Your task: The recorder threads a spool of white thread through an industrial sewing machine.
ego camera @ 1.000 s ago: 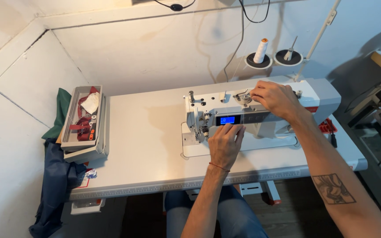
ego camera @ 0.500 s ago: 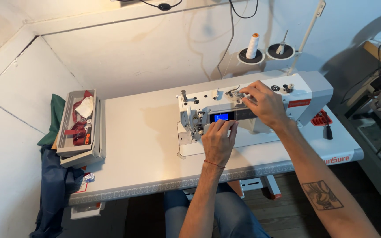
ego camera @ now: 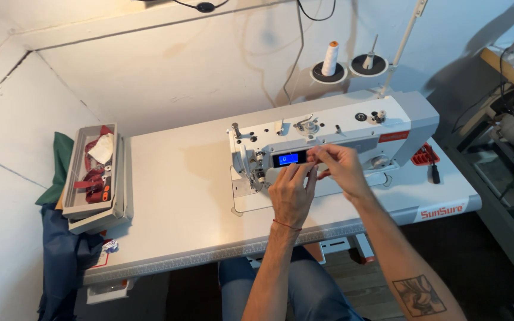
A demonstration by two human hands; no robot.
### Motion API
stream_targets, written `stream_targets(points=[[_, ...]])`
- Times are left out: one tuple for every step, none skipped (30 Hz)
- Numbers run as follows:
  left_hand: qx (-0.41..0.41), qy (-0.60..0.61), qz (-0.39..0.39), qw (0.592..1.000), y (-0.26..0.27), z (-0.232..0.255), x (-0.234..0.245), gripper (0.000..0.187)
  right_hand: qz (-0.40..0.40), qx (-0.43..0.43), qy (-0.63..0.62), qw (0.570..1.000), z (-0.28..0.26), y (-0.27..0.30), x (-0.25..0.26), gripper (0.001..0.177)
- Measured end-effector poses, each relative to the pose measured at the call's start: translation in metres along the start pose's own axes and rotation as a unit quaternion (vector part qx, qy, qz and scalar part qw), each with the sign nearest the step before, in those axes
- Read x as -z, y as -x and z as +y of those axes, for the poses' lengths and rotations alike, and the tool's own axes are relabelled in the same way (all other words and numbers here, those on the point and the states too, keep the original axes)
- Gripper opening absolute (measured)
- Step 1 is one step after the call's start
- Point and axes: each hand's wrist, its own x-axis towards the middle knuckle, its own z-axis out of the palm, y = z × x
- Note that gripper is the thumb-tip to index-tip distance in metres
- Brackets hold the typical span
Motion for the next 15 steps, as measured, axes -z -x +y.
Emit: stream_targets(points=[[0.002,-0.004,-0.004,1.000,0.000,0.000,-0.001,0.010,-0.011,-0.046,-0.083,0.995,0.003,0.002,-0.004,0.017],[0.002,-0.002,-0.007,1.000,0.001,0.002,-0.001,0.010,-0.008,-0.047,-0.084,0.995,0.006,0.005,-0.004,0.017],[-0.006,0.001,0.005,1.000,0.000,0.003,-0.001,0.009,-0.013,-0.058,-0.131,0.990,0.008,0.005,-0.005,0.016],[-0.014,0.004,0.017,1.000,-0.001,0.003,0.000,0.009,-0.019,-0.069,-0.178,0.981,0.011,0.006,-0.006,0.015],[-0.013,0.003,0.016,1.000,-0.002,0.005,0.001,0.009,-0.019,-0.070,-0.179,0.981,0.011,0.006,-0.006,0.015],[-0.009,0.001,0.013,1.000,-0.003,0.006,0.002,0.009,-0.018,-0.081,-0.208,0.975,0.012,0.007,-0.005,0.015],[-0.005,-0.001,0.010,1.000,-0.003,0.007,0.004,0.009,-0.019,-0.091,-0.236,0.967,0.013,0.008,-0.006,0.015],[-0.004,-0.002,0.009,1.000,-0.002,0.005,0.002,0.009,-0.019,-0.093,-0.237,0.967,0.014,0.008,-0.005,0.015],[-0.003,0.003,0.002,1.000,0.000,0.003,0.000,0.010,-0.018,-0.102,-0.245,0.964,0.015,0.008,-0.005,0.016],[-0.001,0.007,-0.005,1.000,0.002,0.001,-0.003,0.010,-0.016,-0.110,-0.253,0.961,0.016,0.008,-0.005,0.016],[0.000,0.007,-0.008,1.000,0.002,0.002,-0.002,0.010,-0.015,-0.112,-0.254,0.961,0.017,0.010,-0.005,0.016],[0.003,0.004,-0.009,1.000,0.002,0.003,-0.001,0.011,-0.016,-0.115,-0.259,0.959,0.017,0.012,-0.005,0.017],[0.005,0.001,-0.010,1.000,0.000,0.003,-0.001,0.012,-0.017,-0.117,-0.265,0.957,0.016,0.011,-0.006,0.017],[0.005,0.001,-0.010,1.000,0.001,0.003,-0.002,0.012,-0.017,-0.117,-0.265,0.957,0.013,0.012,-0.007,0.017],[-0.002,0.001,-0.004,1.000,0.002,0.002,-0.003,0.012,-0.015,-0.123,-0.271,0.955,0.011,0.012,-0.008,0.018]])
